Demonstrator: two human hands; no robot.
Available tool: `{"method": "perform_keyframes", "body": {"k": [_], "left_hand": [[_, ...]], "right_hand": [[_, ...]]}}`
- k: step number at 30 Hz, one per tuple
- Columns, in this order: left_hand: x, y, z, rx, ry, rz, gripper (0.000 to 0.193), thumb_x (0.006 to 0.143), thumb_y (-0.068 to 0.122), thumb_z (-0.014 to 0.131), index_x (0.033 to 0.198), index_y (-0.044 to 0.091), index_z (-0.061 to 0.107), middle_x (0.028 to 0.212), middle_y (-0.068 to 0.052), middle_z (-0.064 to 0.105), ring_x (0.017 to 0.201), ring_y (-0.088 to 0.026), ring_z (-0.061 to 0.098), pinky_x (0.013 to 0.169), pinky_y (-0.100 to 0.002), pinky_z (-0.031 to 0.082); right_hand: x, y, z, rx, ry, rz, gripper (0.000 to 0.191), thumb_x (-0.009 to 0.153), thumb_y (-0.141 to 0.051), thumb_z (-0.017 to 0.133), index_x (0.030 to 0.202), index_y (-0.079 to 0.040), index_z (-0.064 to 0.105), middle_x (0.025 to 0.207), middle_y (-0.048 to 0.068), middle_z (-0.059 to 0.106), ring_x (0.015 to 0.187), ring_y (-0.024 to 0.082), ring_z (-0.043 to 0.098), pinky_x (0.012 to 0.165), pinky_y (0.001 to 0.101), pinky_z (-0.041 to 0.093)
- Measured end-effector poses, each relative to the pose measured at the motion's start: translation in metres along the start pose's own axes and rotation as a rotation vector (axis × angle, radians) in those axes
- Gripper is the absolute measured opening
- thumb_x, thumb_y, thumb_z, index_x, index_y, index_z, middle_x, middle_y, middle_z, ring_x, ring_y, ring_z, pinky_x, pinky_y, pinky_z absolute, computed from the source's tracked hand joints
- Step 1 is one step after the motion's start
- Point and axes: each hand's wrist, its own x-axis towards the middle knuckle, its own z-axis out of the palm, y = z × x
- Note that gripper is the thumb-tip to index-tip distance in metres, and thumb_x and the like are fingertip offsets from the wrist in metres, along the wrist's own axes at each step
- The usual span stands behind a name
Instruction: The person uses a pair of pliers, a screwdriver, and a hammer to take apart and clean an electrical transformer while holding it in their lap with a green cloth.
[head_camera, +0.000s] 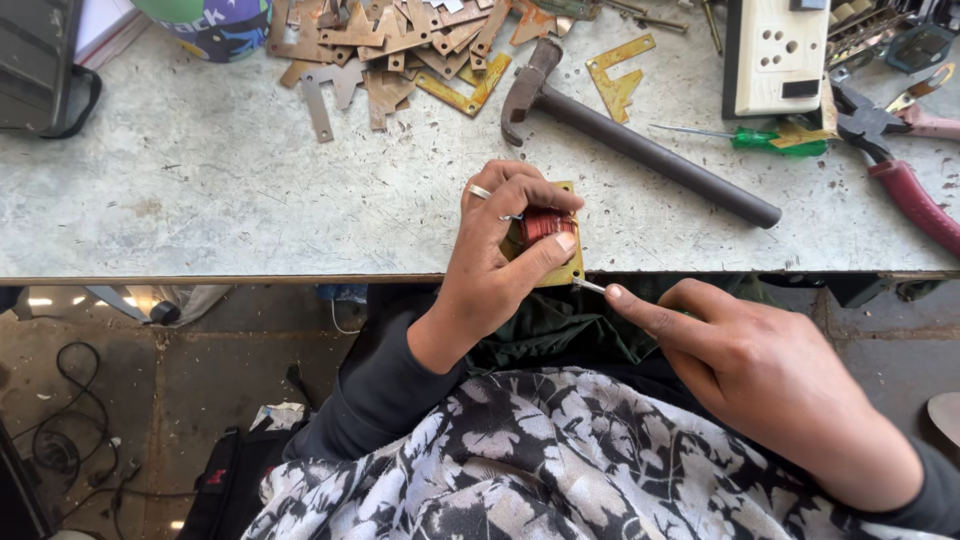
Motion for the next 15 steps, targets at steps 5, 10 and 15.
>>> {"method": "perform_keyframes", "body": {"k": [5,10,15], "left_hand": [[0.002,-0.002,-0.004,-0.034,-0.013,0.006,0.018,0.094,0.013,0.075,0.112,0.010,0.071,0.119,-0.005,0.057,0.120,-0.020,0.049,0.114,-0.036,0.042],[0.006,0.002,-0.009,0.051,0.083,0.128,0.030,0.092,0.016,0.072,0.120,0.006,0.064,0.124,-0.008,0.057,0.130,-0.022,0.047,0.117,-0.040,0.039],[-0.033,-0.011,-0.020,0.277,-0.078,0.431,0.030,0.095,0.023,0.070,0.118,0.005,0.064,0.111,-0.011,0.064,0.106,-0.026,0.060,0.096,-0.043,0.049]], "right_hand": [[0.002,0.003,-0.006,-0.103,-0.170,0.145,0.065,0.086,-0.018,0.066,0.148,-0.039,0.061,0.093,0.001,0.066,0.070,0.025,0.069,0.059,0.0412,0.054],[0.000,0.008,0.003,0.055,0.005,0.261,0.052,0.091,-0.019,0.068,0.142,-0.025,0.061,0.095,0.008,0.068,0.078,0.027,0.070,0.068,0.0395,0.055],[-0.009,0.021,0.023,0.232,0.333,0.258,0.036,0.090,-0.017,0.075,0.123,-0.005,0.066,0.100,0.017,0.071,0.088,0.028,0.072,0.077,0.0357,0.054]]}}
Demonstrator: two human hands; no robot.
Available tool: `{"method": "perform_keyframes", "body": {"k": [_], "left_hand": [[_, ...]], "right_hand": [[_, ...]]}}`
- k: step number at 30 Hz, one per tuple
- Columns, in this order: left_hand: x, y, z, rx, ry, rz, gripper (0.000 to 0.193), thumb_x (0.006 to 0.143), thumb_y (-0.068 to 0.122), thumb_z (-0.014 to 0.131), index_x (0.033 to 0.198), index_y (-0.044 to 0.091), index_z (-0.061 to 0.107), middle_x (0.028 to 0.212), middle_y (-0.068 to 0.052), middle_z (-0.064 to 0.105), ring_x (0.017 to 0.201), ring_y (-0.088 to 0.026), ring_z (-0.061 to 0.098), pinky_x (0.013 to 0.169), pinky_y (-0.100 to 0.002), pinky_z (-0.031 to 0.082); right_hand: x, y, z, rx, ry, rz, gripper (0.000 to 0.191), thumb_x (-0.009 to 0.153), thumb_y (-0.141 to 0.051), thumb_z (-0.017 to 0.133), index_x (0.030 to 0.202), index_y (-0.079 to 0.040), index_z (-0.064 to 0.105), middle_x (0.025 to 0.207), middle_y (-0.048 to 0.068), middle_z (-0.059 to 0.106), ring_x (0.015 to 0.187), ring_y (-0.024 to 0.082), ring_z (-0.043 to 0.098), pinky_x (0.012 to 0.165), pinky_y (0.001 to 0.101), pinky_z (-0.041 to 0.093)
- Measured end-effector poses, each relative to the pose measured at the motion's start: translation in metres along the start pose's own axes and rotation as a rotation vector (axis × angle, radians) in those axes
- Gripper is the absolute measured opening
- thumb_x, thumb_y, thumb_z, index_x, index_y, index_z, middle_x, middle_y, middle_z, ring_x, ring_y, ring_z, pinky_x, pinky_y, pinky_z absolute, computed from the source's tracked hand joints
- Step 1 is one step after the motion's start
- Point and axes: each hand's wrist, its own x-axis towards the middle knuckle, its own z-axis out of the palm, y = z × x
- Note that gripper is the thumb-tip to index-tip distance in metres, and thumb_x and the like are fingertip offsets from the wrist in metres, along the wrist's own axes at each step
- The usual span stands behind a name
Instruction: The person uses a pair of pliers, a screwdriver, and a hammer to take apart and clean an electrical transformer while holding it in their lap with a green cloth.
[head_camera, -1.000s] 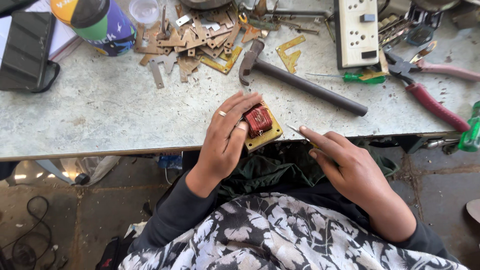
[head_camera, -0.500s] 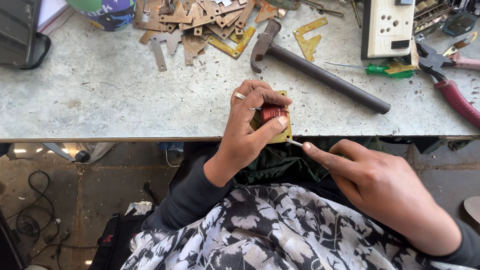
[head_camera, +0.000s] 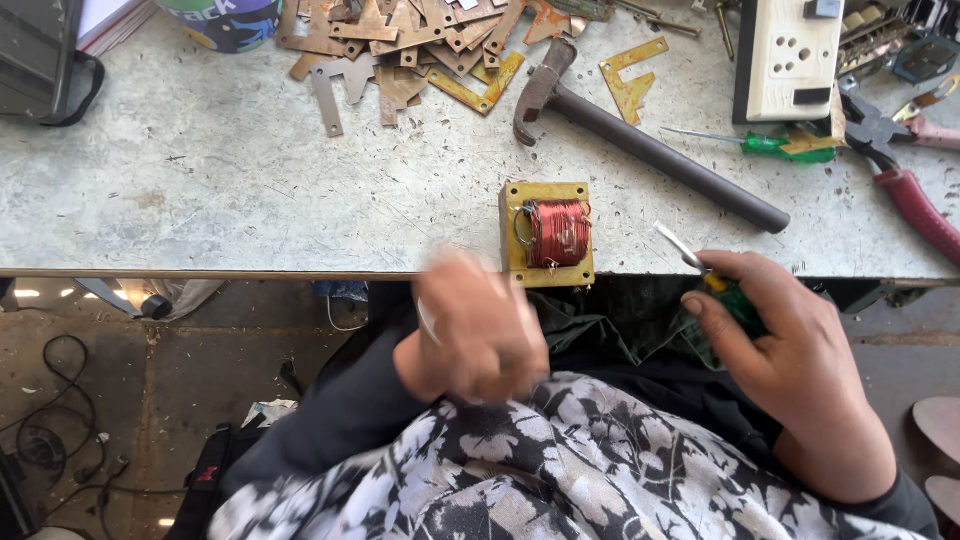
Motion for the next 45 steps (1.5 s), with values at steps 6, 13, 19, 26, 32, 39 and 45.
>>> {"method": "perform_keyframes", "body": {"k": [6,13,19,26,32,39,45], "left_hand": [[-0.094,-0.036,0.041,0.280,-0.969,-0.680,0.089,0.094,0.052,0.075,0.160,0.009,0.033,0.101,-0.022,0.065,0.079,-0.029,0.068,0.066,-0.040,0.059],[-0.120,-0.017,-0.002,0.377,-0.353,-0.254,0.058,0.074,0.000,0.063,0.131,0.011,0.069,0.098,-0.010,0.071,0.071,-0.026,0.066,0.058,-0.039,0.054],[-0.100,0.044,-0.088,0.465,0.355,-0.369,0.056,0.087,-0.006,0.053,0.136,0.017,0.067,0.104,-0.004,0.062,0.093,-0.021,0.059,0.085,-0.037,0.051],[-0.034,0.027,-0.082,0.156,0.485,-0.274,0.035,0.108,0.006,0.051,0.141,0.009,0.062,0.137,-0.010,0.060,0.139,-0.023,0.047,0.124,-0.035,0.037],[0.010,-0.014,-0.032,-0.330,0.210,-0.339,0.049,0.108,0.032,0.044,0.151,0.012,0.054,0.162,-0.014,0.045,0.156,-0.028,0.039,0.133,-0.039,0.024],[0.012,-0.008,-0.050,-0.090,-0.233,-0.317,0.115,0.065,0.044,0.098,0.154,0.017,0.032,0.170,-0.027,0.022,0.160,-0.039,0.022,0.126,-0.047,0.027],[0.021,0.013,-0.019,0.164,-0.049,-0.339,0.133,0.060,0.044,0.099,0.161,0.013,0.018,0.154,-0.025,0.046,0.139,-0.043,0.050,0.113,-0.047,0.044]], "right_hand": [[0.002,0.007,0.012,0.204,0.064,-0.192,0.025,0.091,-0.013,0.078,0.107,-0.004,0.061,0.110,0.010,0.065,0.096,0.021,0.063,0.084,0.0298,0.049],[0.027,-0.011,0.029,0.355,-0.021,-0.228,0.032,0.087,-0.012,0.079,0.109,-0.004,0.057,0.132,0.009,0.061,0.092,0.017,0.059,0.077,0.0290,0.049],[0.041,-0.020,0.040,0.314,-0.053,-0.411,0.052,0.077,-0.021,0.089,0.108,-0.006,0.050,0.150,0.014,0.053,0.101,0.017,0.058,0.076,0.0322,0.051],[0.053,-0.028,0.053,0.367,-0.130,-0.273,0.072,0.072,-0.025,0.090,0.122,-0.009,0.041,0.151,0.011,0.055,0.067,0.016,0.055,0.063,0.0329,0.054],[0.054,-0.032,0.047,0.186,-0.247,0.028,0.096,0.071,-0.025,0.095,0.150,-0.020,0.041,0.112,0.019,0.066,0.069,0.018,0.058,0.067,0.0354,0.052],[0.059,-0.014,0.043,0.377,-0.134,-0.337,0.084,0.071,-0.016,0.088,0.144,-0.015,0.048,0.155,0.005,0.051,0.108,0.019,0.061,0.071,0.0326,0.053],[0.049,-0.007,0.039,0.265,-0.082,-0.286,0.081,0.073,-0.014,0.086,0.146,-0.013,0.051,0.151,0.010,0.048,0.084,0.023,0.059,0.073,0.0332,0.052]]}}
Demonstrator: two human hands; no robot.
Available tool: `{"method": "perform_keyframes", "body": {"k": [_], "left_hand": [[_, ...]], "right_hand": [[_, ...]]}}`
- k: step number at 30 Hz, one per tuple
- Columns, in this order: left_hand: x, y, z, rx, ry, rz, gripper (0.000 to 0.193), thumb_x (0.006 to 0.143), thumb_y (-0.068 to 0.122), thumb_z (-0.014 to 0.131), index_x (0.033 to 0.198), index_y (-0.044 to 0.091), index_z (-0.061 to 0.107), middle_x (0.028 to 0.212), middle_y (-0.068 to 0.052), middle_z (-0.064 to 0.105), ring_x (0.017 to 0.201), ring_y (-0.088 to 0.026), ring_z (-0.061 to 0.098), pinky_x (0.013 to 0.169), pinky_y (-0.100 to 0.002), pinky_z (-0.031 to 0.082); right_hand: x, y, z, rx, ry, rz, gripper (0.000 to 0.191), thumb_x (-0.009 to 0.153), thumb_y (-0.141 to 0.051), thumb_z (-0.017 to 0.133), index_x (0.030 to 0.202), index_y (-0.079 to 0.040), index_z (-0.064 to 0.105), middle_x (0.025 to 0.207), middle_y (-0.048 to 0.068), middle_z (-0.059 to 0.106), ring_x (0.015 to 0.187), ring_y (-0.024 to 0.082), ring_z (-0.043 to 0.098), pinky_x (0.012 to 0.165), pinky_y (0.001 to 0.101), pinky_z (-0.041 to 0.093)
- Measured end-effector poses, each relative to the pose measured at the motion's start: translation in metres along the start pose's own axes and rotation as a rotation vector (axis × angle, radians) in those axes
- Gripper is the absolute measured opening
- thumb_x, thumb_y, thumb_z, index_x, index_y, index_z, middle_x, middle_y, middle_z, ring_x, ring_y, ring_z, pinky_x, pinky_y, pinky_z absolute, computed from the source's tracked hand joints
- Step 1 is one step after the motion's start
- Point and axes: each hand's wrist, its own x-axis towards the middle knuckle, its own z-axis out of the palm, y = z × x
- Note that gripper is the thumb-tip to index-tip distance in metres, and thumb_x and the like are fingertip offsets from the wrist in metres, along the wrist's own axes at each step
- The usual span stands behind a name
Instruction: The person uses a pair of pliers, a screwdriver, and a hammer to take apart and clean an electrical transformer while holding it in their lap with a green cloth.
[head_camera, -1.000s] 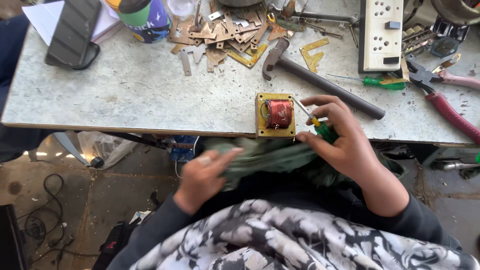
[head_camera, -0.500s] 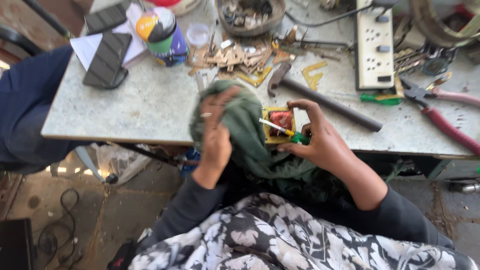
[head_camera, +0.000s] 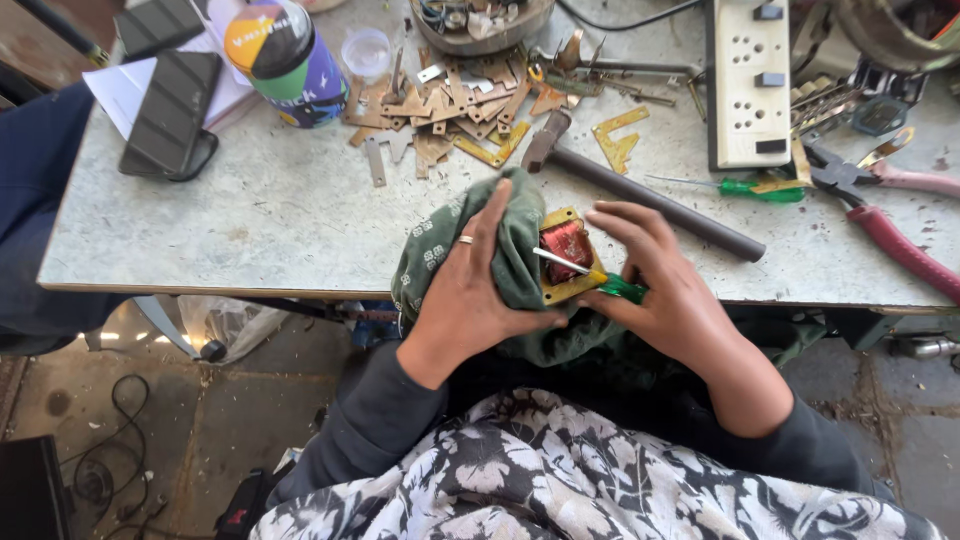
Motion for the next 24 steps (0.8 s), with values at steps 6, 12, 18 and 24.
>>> {"method": "perform_keyframes", "body": {"k": [6,12,18,24], "left_hand": [[0.004,0.001,-0.001,-0.034,-0.075,-0.062,0.105,0.069,0.033,0.094,0.154,0.018,0.034,0.145,-0.017,0.055,0.128,-0.037,0.062,0.108,-0.042,0.052],[0.007,-0.005,-0.008,-0.040,-0.108,0.010,0.105,0.066,0.029,0.096,0.152,0.016,0.037,0.143,-0.017,0.054,0.134,-0.039,0.058,0.112,-0.043,0.049],[0.007,0.003,0.000,-0.033,-0.071,-0.046,0.120,0.061,0.042,0.099,0.155,0.013,0.031,0.141,-0.018,0.053,0.128,-0.039,0.059,0.108,-0.044,0.050],[0.008,0.006,0.005,0.048,-0.057,0.020,0.111,0.067,0.039,0.097,0.153,0.014,0.032,0.139,-0.018,0.055,0.130,-0.041,0.055,0.107,-0.047,0.051]], "right_hand": [[-0.038,-0.004,-0.027,-0.073,0.050,-0.032,0.061,0.090,-0.009,0.071,0.148,-0.008,0.052,0.128,0.014,0.061,0.110,0.030,0.065,0.091,0.0404,0.052],[-0.064,-0.010,-0.042,-0.146,-0.194,0.186,0.054,0.084,-0.009,0.068,0.136,-0.018,0.062,0.106,0.008,0.072,0.084,0.029,0.073,0.068,0.0376,0.057],[-0.062,-0.029,-0.029,-0.205,-0.257,0.088,0.055,0.081,-0.009,0.068,0.135,-0.019,0.063,0.114,0.008,0.069,0.084,0.030,0.072,0.066,0.0398,0.057],[-0.055,-0.046,-0.030,-0.367,-0.259,0.024,0.057,0.080,-0.013,0.069,0.136,-0.018,0.064,0.117,0.006,0.069,0.083,0.027,0.072,0.065,0.0382,0.058]]}}
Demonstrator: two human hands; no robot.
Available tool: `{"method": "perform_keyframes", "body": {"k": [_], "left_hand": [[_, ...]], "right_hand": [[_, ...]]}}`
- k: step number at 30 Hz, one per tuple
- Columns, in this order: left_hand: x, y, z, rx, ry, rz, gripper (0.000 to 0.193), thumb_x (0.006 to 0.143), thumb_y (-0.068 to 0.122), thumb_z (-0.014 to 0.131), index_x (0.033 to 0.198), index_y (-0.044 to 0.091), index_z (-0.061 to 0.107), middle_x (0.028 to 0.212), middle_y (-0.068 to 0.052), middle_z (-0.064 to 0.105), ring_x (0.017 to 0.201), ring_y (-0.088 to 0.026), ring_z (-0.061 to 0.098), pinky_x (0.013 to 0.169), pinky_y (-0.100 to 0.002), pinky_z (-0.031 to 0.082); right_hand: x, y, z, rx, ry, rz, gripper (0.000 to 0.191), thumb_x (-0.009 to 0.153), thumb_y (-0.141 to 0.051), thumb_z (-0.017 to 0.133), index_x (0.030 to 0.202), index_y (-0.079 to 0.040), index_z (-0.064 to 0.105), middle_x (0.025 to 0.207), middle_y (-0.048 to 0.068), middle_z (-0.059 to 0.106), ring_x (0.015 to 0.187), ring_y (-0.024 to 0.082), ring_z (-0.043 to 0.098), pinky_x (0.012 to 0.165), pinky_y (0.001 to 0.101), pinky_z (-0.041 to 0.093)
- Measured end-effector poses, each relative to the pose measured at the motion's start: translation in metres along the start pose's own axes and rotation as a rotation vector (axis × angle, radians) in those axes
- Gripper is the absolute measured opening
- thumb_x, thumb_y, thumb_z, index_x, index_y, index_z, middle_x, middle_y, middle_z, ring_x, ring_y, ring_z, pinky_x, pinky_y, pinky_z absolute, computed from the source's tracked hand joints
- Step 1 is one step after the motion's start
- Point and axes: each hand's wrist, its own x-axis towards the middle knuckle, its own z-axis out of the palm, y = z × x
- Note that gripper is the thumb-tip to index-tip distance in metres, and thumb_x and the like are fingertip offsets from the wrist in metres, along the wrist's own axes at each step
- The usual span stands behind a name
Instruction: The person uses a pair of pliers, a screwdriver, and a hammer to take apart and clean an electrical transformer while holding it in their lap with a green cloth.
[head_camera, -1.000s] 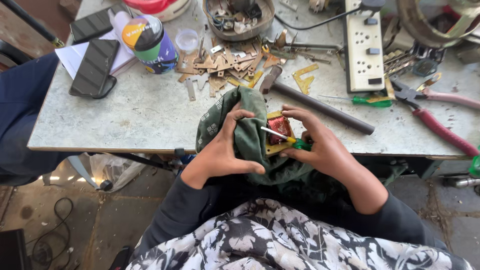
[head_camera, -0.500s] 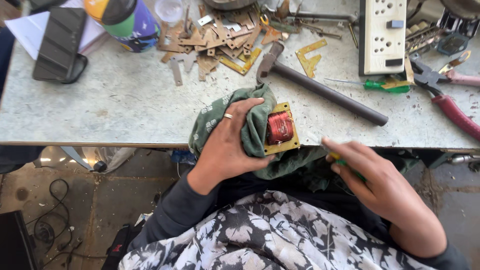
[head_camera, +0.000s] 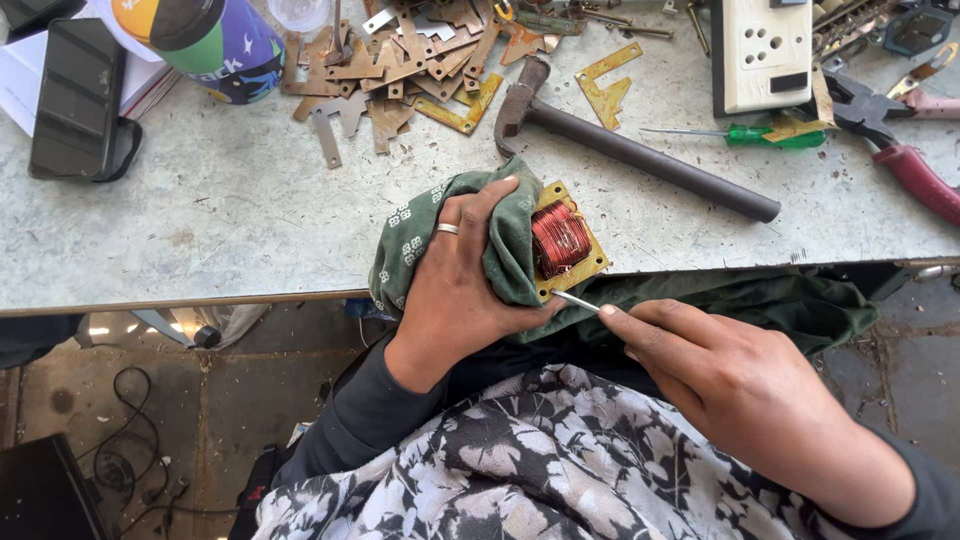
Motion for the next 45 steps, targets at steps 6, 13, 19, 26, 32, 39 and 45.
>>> {"method": "perform_keyframes", "body": {"k": [6,13,19,26,32,39,45], "left_hand": [[-0.002,-0.004,0.003,0.055,0.021,0.007,0.105,0.065,0.037,0.096,0.147,0.012,0.035,0.132,-0.019,0.053,0.124,-0.041,0.054,0.103,-0.048,0.050],[-0.007,-0.009,0.009,0.067,0.098,-0.058,0.099,0.063,0.037,0.095,0.141,0.011,0.039,0.129,-0.018,0.053,0.119,-0.039,0.055,0.099,-0.049,0.052],[-0.006,-0.004,0.010,0.079,0.105,-0.009,0.100,0.062,0.039,0.096,0.140,0.012,0.039,0.126,-0.017,0.054,0.116,-0.040,0.056,0.096,-0.049,0.053],[-0.007,-0.004,0.006,0.066,0.059,-0.039,0.100,0.061,0.038,0.097,0.139,0.012,0.041,0.124,-0.019,0.051,0.112,-0.040,0.057,0.092,-0.050,0.053],[-0.010,-0.011,0.012,0.128,0.133,0.025,0.099,0.064,0.039,0.096,0.139,0.011,0.038,0.126,-0.019,0.052,0.114,-0.042,0.057,0.093,-0.049,0.053],[-0.009,-0.009,0.014,0.160,0.192,-0.049,0.100,0.064,0.043,0.096,0.140,0.013,0.039,0.121,-0.021,0.054,0.110,-0.042,0.060,0.091,-0.050,0.054],[-0.005,-0.007,0.011,0.160,0.138,-0.025,0.100,0.065,0.046,0.095,0.140,0.012,0.039,0.124,-0.020,0.055,0.105,-0.041,0.061,0.088,-0.050,0.052]], "right_hand": [[-0.001,-0.007,0.001,-0.134,-0.132,-0.003,0.063,0.080,-0.012,0.067,0.142,-0.012,0.058,0.124,0.007,0.066,0.086,0.025,0.072,0.066,0.0367,0.057],[0.005,-0.025,0.016,-0.129,-0.031,0.061,0.063,0.081,-0.008,0.067,0.143,-0.009,0.058,0.121,0.010,0.066,0.084,0.027,0.071,0.070,0.0364,0.058],[0.017,-0.036,0.034,0.033,0.252,0.019,0.048,0.087,-0.008,0.066,0.135,-0.008,0.061,0.114,0.012,0.066,0.085,0.030,0.070,0.069,0.0379,0.057],[-0.004,-0.035,0.003,-0.173,-0.043,0.090,0.064,0.074,-0.004,0.065,0.137,-0.011,0.062,0.119,0.008,0.067,0.082,0.028,0.072,0.062,0.0369,0.057],[0.011,-0.035,-0.003,-0.251,-0.260,0.143,0.064,0.084,-0.007,0.063,0.147,-0.012,0.056,0.114,0.007,0.065,0.084,0.025,0.072,0.070,0.0375,0.057],[0.011,-0.026,0.037,0.120,0.291,0.049,0.042,0.090,-0.007,0.066,0.131,-0.010,0.067,0.111,0.011,0.070,0.082,0.032,0.072,0.067,0.0385,0.057],[-0.001,-0.022,0.016,-0.017,0.184,0.054,0.044,0.085,-0.010,0.068,0.129,-0.013,0.068,0.107,0.008,0.070,0.079,0.029,0.072,0.064,0.0393,0.057]]}}
